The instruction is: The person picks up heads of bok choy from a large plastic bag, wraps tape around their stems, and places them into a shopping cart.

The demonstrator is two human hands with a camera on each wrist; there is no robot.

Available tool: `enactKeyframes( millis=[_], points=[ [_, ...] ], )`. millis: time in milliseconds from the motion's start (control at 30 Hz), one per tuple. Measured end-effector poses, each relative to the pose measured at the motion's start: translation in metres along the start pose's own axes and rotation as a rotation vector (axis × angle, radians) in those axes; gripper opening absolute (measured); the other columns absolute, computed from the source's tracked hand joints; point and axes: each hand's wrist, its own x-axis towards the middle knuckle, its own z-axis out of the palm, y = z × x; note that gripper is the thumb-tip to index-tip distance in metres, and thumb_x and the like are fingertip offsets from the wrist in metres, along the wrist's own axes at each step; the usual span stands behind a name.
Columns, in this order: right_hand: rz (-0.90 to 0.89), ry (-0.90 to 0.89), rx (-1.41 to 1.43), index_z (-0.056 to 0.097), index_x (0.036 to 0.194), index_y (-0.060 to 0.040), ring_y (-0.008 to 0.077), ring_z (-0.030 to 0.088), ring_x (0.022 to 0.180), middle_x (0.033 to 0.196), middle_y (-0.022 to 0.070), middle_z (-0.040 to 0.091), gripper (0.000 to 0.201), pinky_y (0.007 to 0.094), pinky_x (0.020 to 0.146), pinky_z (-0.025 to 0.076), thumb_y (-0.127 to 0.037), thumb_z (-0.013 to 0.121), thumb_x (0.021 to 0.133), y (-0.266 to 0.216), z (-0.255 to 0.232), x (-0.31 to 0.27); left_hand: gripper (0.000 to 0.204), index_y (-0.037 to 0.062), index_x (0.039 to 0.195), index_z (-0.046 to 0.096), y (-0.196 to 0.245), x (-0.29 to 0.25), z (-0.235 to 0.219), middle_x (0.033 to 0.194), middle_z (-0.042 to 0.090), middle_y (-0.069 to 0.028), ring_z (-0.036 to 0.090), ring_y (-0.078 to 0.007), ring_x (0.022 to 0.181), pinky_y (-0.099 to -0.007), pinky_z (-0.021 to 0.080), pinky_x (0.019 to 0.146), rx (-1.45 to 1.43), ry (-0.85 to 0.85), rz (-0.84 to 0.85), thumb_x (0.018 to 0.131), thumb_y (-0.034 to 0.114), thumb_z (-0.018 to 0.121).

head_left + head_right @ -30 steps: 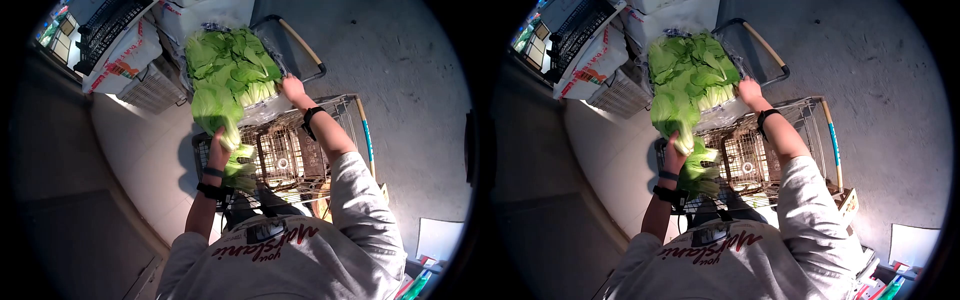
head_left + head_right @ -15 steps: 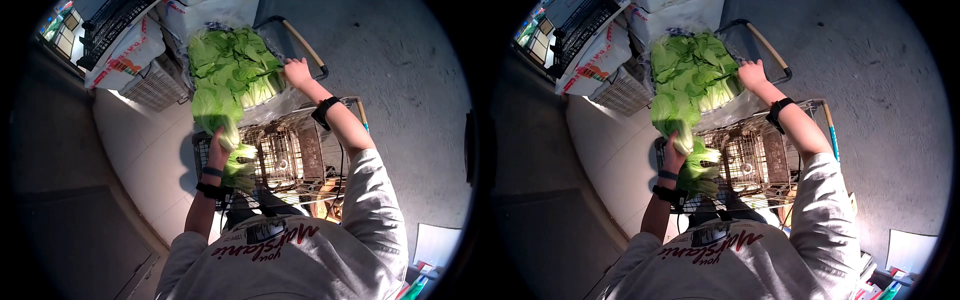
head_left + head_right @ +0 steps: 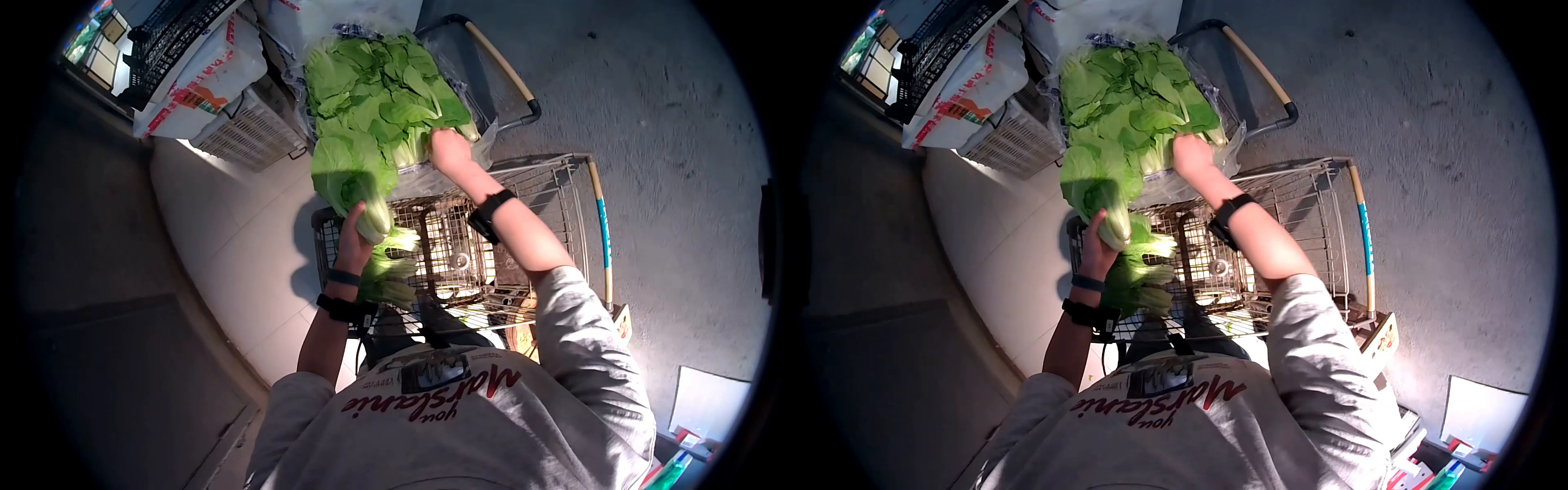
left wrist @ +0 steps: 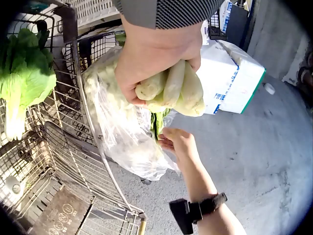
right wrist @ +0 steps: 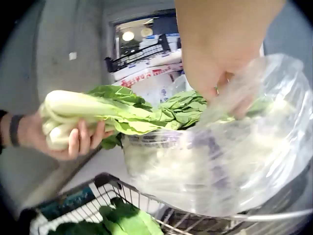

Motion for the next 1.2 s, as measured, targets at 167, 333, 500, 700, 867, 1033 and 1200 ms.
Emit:
enactKeyframes(
  millis=[167,333,500,700,867,1033,1200],
  points=[
    [0.286,0.114,-0.156,0.052,0.097,0.0013,0.0313,0.061,0.085,0.102,0.0173,0.054,0.025,0.0373,0.072,0.05,-0.013,0.055,0.076,0.018,0.013,0.007,0.038,0.0053,0.113,0.048,0.002,-0.001,-0.001,0.102,0.056,-0.0068,0.055,-0.0199,0.091,-0.0353,0.047,0.076,-0.026,0.016,0.01,0.082,0.024,0.059],
    [0.341,-0.073,-0.162,0.062,0.095,-0.0045,0.0276,0.06,0.094,0.097,0.0148,0.063,0.036,0.0379,0.074,0.048,-0.033,0.064,0.073,0.016,-0.002,0.009,0.043,0.0038,0.117,0.046,0.002,-0.001,-0.002,0.109,0.054,-0.0058,0.052,-0.0192,0.101,-0.0343,0.042,0.088,-0.028,-0.025,-0.021,0.08,0.021,0.06],
    [0.506,-0.179,-0.049,0.063,0.101,-0.0097,0.0268,0.058,0.1,0.105,0.0107,0.062,0.033,0.0393,0.081,0.044,-0.023,0.061,0.071,0.015,-0.017,0.026,0.043,0.003,0.116,0.046,0.003,-0.001,-0.001,0.11,0.054,-0.0064,0.052,-0.0194,0.101,-0.0343,0.042,0.089,-0.05,-0.013,-0.014,0.08,0.02,0.06],
    [0.573,-0.277,0.031,0.061,0.109,-0.0094,0.0274,0.054,0.106,0.115,0.0096,0.057,0.039,0.0403,0.088,0.038,-0.026,0.06,0.073,0.013,-0.03,0.035,0.043,0.001,0.117,0.045,0.006,-0.004,0.002,0.111,0.053,-0.0088,0.052,-0.0208,0.104,-0.0349,0.041,0.091,-0.067,-0.033,0.003,0.08,0.019,0.059],
    [0.523,-0.457,-0.095,0.055,0.115,-0.0067,0.0255,0.052,0.11,0.12,0.0069,0.055,0.049,0.0405,0.089,0.038,-0.029,0.062,0.072,0.007,-0.026,0.022,0.046,0.0001,0.118,0.044,0.006,-0.005,0.007,0.112,0.052,-0.0099,0.052,-0.0217,0.104,-0.0359,0.041,0.092,-0.03,-0.103,0.011,0.08,0.022,0.058],
    [0.521,-0.418,-0.071,0.048,0.119,-0.0011,0.0245,0.053,0.109,0.119,0.0083,0.055,0.072,0.0395,0.085,0.043,-0.041,0.073,0.065,0.021,-0.001,0.016,0.045,0.0004,0.119,0.044,0.007,-0.001,0.008,0.114,0.053,-0.0101,0.052,-0.022,0.104,-0.0368,0.042,0.091,-0.003,-0.07,-0.041,0.081,0.022,0.056],
    [0.403,-0.08,0.231,0.059,0.104,-0.0023,0.0293,0.061,0.088,0.093,0.0151,0.064,0.058,0.0363,0.077,0.047,-0.041,0.072,0.064,0.037,0.002,0.007,0.044,0.0004,0.119,0.044,0.009,-0.003,0.013,0.113,0.054,-0.0099,0.053,-0.022,0.104,-0.0368,0.042,0.09,0.0,-0.096,-0.03,0.082,0.022,0.056]
  ],
)
